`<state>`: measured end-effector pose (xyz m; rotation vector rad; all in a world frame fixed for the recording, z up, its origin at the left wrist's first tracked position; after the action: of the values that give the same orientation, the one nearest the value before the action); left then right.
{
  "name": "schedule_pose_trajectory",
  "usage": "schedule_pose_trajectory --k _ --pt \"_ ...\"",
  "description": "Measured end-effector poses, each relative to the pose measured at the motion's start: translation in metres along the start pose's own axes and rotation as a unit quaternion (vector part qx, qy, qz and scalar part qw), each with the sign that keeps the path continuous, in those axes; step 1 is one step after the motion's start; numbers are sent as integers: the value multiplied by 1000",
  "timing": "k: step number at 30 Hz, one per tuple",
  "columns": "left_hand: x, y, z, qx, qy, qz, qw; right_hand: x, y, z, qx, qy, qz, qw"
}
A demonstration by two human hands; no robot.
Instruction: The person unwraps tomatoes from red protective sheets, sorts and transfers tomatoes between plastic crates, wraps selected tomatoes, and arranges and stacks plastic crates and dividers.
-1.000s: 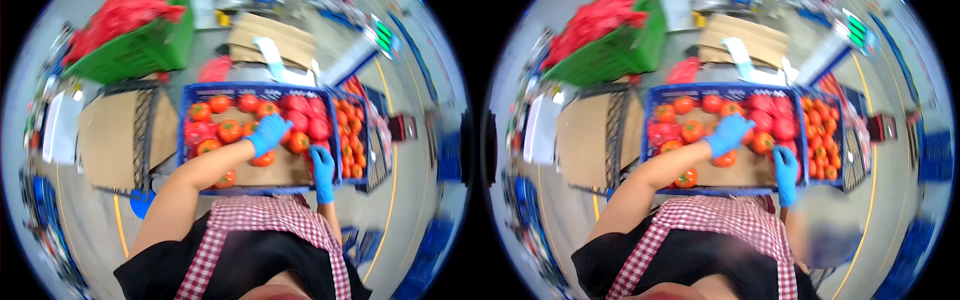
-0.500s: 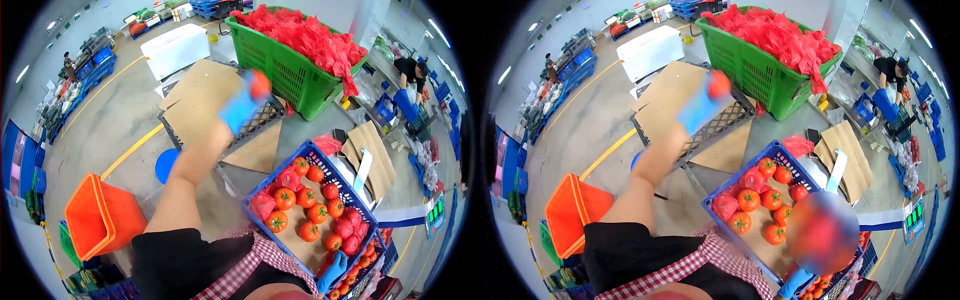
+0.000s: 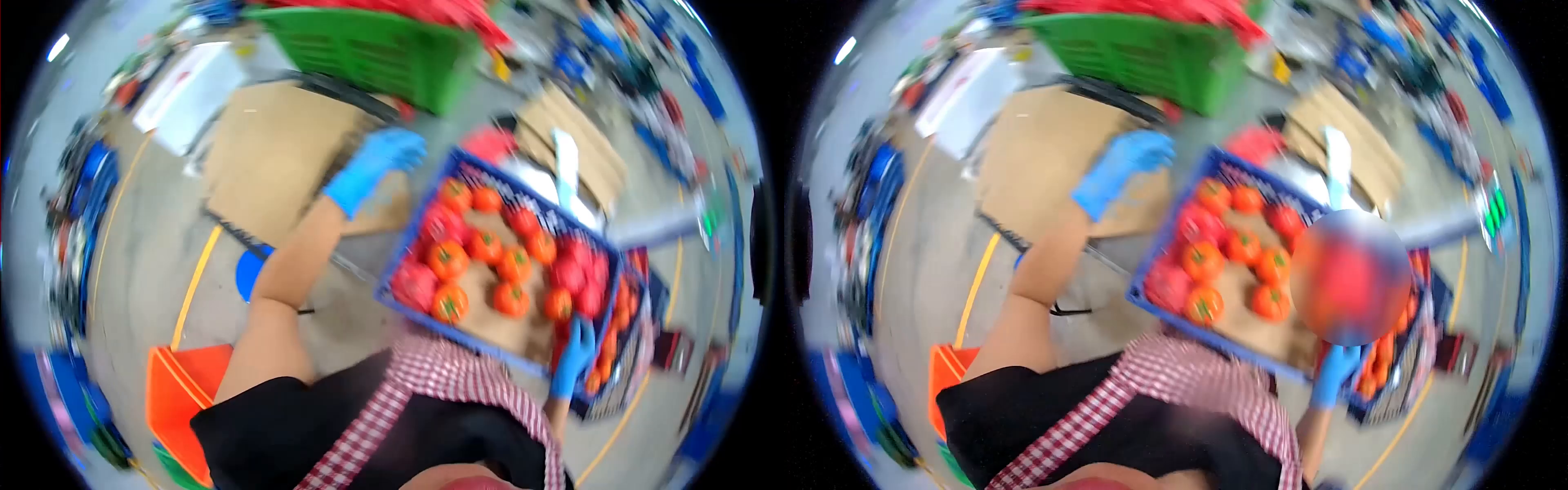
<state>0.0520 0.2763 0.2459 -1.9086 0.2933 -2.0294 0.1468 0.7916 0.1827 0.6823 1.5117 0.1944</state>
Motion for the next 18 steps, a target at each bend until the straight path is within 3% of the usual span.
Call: schedule_pose_trajectory --k 2,5,7,9,11,13,14,16,18 --pt "-13 -44 5 -55 7 -67 996 -2 6 -1 -5 30 82 996" --pt "-60 -97 21 -149 63 -147 976 6 5 -1 13 35 52 998" --pt "-81 -134 41 -218 45 -246 943 -2 -12 -6 -61 42 46 996" --pt "-104 -159 45 -295 -77 -458 835 -42 -39 -3 -189 107 60 974" --pt "-127 -181 43 -286 -98 -609 733 -88 -67 13 -237 295 208 902" --pt "-153 -183 32 -258 -81 -688 673 -85 -100 27 -289 344 325 832" --pt "-167 -184 23 -244 -74 -724 641 -72 -111 25 -276 342 330 835" --pt "-170 -177 12 -237 -96 -689 678 -48 -125 25 -249 338 339 842" --pt "-164 -172 7 -222 -93 -651 720 -59 -113 22 -308 278 355 838"
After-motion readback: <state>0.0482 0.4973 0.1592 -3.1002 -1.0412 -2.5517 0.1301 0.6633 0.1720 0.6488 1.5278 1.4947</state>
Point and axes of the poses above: each hand's wrist, its own z-axis away from the middle knuckle, its own y-axis out of the back of the hand, x = y × z, the point moved 6 cm from there along -z, towards the middle knuckle, and after that the axes turned 15 degrees about z, right-handed, at the moved point
